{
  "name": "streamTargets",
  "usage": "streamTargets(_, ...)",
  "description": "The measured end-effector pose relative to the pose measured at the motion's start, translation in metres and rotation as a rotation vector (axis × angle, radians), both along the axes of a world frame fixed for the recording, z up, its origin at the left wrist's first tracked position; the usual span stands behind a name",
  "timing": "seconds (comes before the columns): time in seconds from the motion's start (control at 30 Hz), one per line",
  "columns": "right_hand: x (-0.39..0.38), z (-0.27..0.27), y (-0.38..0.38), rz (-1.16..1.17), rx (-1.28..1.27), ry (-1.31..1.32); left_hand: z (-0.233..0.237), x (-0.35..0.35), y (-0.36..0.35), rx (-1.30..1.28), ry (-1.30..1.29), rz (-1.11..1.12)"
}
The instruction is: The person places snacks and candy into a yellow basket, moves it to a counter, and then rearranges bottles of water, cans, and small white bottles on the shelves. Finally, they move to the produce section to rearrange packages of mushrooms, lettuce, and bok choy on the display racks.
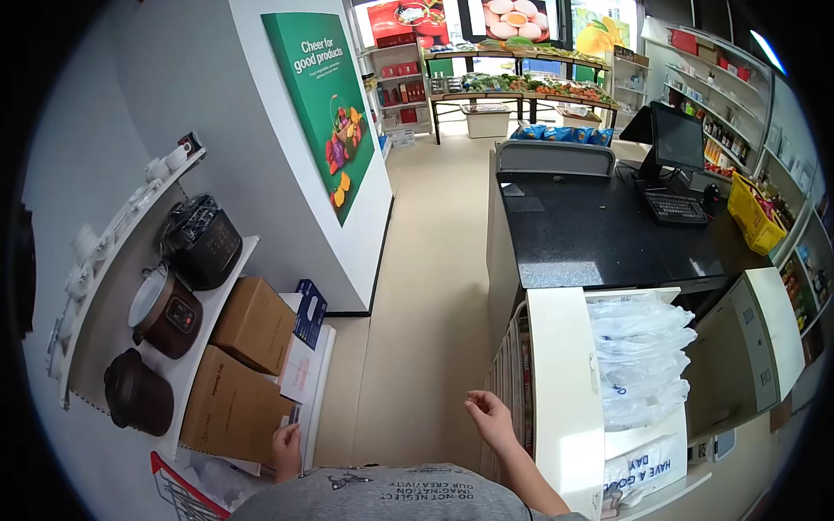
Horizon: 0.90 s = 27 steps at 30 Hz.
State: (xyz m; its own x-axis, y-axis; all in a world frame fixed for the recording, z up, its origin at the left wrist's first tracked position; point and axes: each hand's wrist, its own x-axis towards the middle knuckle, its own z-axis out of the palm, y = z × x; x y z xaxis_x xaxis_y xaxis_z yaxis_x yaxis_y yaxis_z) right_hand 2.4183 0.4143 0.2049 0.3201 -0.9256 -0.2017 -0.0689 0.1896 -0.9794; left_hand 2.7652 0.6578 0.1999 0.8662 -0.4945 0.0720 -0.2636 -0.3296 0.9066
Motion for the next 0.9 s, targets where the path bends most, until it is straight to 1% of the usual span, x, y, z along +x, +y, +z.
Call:
streamTargets(0.07, -0.003, -0.004, -0.012, -0.049, 0.029, 0.015, 0.007, 0.012, -0.045, 0.053, -0.222, -0.206)
streamTargets(0.1, -0.003, -0.004, -0.018, -0.061, 0.023, 0.017, 0.008, 0.018, -0.071, 0.045, -0.22, -0.217)
streamTargets(0.17, 0.002, -0.003, -0.029, -0.131, 0.074, 0.05, 0.006, 0.026, -0.127, 0.023, -0.374, -0.36)
streamTargets(0.2, 0.007, -0.012, -0.036, -0.156, 0.112, -0.003, 0.007, 0.03, -0.153, 0.016, -0.37, -0.364)
streamTargets(0.27, 0.021, -0.015, -0.053, -0.17, 0.125, 0.017, 0.005, 0.038, -0.204, -0.013, -0.294, -0.402)
streamTargets(0.33, 0.041, -0.019, -0.077, -0.178, 0.136, 0.037, -0.01, 0.054, -0.243, -0.032, -0.307, -0.43)
streamTargets(0.43, 0.083, -0.023, -0.129, -0.211, 0.135, 0.086, -0.037, 0.103, -0.298, -0.04, -0.315, -0.46)
streamTargets(0.5, 0.115, -0.019, -0.171, -0.246, 0.154, 0.051, -0.044, 0.14, -0.34, -0.058, -0.303, -0.46)
streamTargets(0.57, 0.151, -0.006, -0.212, -0.308, 0.161, -0.075, -0.035, 0.179, -0.381, -0.068, -0.162, -0.425)
streamTargets(0.6, 0.17, 0.008, -0.233, -0.283, 0.147, -0.02, -0.025, 0.198, -0.401, -0.067, -0.162, -0.425)
streamTargets(0.67, 0.208, 0.04, -0.274, -0.233, 0.096, 0.081, 0.0, 0.235, -0.444, -0.06, -0.191, -0.509)
streamTargets(0.7, 0.222, 0.04, -0.293, -0.236, 0.093, 0.077, 0.01, 0.251, -0.464, -0.063, -0.195, -0.512)
streamTargets(0.77, 0.243, 0.043, -0.336, -0.161, -0.059, 0.225, 0.03, 0.28, -0.508, -0.067, -0.236, -0.598)
streamTargets(0.8, 0.253, 0.048, -0.355, -0.168, -0.056, 0.228, 0.036, 0.296, -0.528, -0.03, -0.263, -0.669)
streamTargets(0.83, 0.264, 0.055, -0.376, -0.127, -0.079, 0.248, 0.042, 0.309, -0.549, -0.029, -0.258, -0.675)
streamTargets(0.9, 0.281, 0.059, -0.417, -0.085, -0.107, 0.27, 0.051, 0.329, -0.591, 0.061, -0.41, -0.799)
